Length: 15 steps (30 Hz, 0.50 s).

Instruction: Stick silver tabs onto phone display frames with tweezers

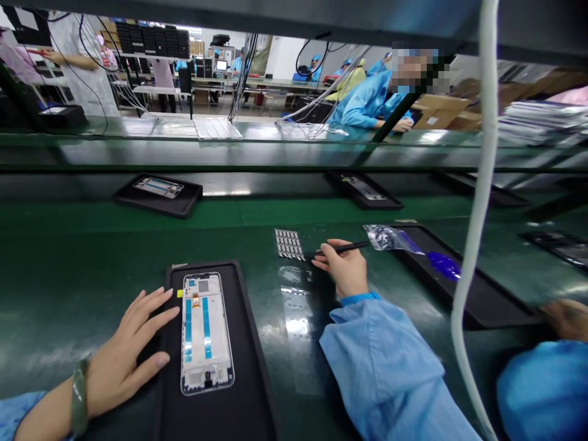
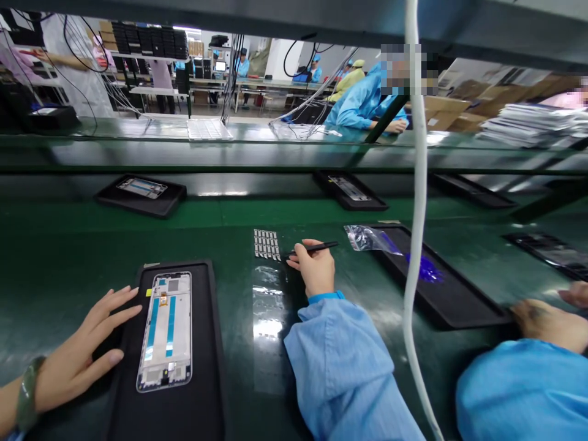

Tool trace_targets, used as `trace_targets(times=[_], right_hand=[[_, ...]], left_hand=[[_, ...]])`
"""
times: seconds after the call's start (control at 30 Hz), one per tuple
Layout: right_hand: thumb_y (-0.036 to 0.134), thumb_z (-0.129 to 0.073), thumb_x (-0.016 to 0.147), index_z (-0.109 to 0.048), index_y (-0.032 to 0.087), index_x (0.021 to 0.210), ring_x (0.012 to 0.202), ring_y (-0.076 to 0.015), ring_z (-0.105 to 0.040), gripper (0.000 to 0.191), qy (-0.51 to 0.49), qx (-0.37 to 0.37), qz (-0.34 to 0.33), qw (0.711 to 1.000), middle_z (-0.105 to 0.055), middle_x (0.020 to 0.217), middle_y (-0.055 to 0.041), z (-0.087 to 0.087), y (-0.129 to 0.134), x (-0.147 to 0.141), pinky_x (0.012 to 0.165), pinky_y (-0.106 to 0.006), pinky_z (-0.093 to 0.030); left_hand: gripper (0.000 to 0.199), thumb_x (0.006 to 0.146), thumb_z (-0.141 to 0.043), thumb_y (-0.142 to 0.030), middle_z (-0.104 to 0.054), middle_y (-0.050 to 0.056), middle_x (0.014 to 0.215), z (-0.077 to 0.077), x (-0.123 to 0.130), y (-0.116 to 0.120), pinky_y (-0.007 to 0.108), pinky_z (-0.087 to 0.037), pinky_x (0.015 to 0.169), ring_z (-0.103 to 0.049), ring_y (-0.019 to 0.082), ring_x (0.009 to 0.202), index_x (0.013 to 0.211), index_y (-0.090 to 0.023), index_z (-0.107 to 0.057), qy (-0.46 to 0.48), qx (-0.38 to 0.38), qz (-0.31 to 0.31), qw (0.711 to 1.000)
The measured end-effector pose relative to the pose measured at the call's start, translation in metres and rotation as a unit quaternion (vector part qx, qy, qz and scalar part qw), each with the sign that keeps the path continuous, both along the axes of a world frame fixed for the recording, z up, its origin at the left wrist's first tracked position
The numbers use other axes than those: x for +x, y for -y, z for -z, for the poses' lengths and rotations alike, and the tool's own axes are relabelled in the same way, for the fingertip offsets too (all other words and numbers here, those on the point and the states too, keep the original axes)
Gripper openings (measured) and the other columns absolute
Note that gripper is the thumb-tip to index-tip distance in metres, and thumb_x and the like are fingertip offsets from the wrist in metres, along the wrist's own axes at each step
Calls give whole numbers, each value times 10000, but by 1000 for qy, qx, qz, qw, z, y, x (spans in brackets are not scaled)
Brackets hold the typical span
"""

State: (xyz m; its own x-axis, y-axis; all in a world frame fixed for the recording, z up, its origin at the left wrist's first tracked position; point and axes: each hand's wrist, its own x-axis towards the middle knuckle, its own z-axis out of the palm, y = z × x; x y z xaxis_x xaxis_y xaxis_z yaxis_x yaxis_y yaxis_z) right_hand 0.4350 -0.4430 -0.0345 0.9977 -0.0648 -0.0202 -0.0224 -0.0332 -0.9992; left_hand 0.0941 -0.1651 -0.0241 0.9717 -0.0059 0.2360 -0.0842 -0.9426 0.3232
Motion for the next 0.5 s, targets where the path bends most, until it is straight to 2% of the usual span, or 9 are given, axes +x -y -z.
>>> trace_targets(times=[0.13,0.27,0.37,0.5], right_hand=[[122,-643,832,-570,119,968,557,-99,-595,155,-49,-24,-12,998,-577,707,32,1,4,4,507,-227,-551],[170,-611,882,-580,115,996,568,-87,-580,130,-80,-29,-27,996,-589,760,17,1,2,5,511,-215,-532],[179,-605,888,-581,117,1011,593,-91,-583,140,-89,-24,-36,995,-597,798,6,1,0,4,530,-223,-531],[185,-595,895,-577,119,1028,621,-99,-591,149,-103,-8,-44,994,-605,829,-3,-2,-2,2,555,-236,-533]], left_hand=[[466,939,-379,-368,-319,68,1477,-23,31,11,521,-207,1134,-235,287,1384,1390,-251,-357,9,-3,54,998],[436,943,-381,-440,-380,77,1440,-40,83,45,505,-173,1144,-253,253,1377,1312,-220,-458,-8,7,165,986],[513,913,-423,-521,-392,107,1432,-40,128,76,524,-195,1123,-289,271,1361,1308,-195,-461,-41,16,213,976],[643,898,-402,-581,-314,171,1469,-27,177,110,560,-227,1086,-257,320,1371,1372,-146,-384,-98,56,255,960]])
